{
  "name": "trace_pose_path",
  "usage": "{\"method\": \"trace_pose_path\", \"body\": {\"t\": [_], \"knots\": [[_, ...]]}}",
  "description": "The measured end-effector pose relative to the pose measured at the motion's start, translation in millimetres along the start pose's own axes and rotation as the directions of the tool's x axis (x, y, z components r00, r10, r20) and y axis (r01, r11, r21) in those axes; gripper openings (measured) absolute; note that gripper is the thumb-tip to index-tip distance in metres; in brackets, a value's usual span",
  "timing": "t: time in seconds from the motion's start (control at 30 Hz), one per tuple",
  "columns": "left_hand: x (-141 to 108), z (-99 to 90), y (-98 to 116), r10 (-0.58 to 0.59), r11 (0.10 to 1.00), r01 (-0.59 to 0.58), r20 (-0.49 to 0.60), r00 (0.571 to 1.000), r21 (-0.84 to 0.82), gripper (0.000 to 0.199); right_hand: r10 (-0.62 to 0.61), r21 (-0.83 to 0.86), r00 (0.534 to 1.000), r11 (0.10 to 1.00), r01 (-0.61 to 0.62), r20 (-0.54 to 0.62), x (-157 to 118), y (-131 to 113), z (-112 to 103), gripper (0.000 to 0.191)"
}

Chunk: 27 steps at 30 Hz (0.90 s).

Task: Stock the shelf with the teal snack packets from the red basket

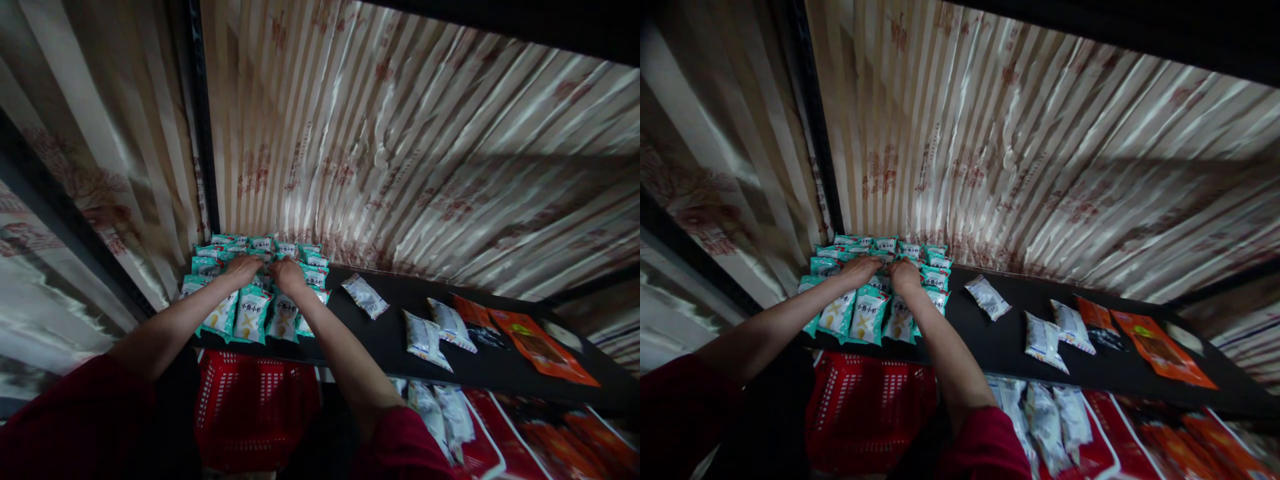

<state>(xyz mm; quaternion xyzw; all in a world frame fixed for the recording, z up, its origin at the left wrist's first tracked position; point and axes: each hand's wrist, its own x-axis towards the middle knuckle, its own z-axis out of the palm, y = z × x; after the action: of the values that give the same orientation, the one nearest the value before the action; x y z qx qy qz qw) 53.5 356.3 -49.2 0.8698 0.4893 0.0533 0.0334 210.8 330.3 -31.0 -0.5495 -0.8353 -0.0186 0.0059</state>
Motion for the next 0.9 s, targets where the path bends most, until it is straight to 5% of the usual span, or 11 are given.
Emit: {"method": "trace_pose_path", "body": {"t": [0.27,0.9], "knots": [[9.3,0.5,-1.1,-0.023,0.999,0.020,0.111,0.994,0.033,0.029,-0.032,-0.061,0.995,0.997,0.038,0.089,27.8,0.7,8.1,0.028],[16.5,12.0,-15.3,-0.055,0.997,0.061,0.121,0.991,-0.044,0.033,-0.050,-0.080,0.997,0.995,0.055,0.066,33.9,-11.2,21.2,0.026]]}}
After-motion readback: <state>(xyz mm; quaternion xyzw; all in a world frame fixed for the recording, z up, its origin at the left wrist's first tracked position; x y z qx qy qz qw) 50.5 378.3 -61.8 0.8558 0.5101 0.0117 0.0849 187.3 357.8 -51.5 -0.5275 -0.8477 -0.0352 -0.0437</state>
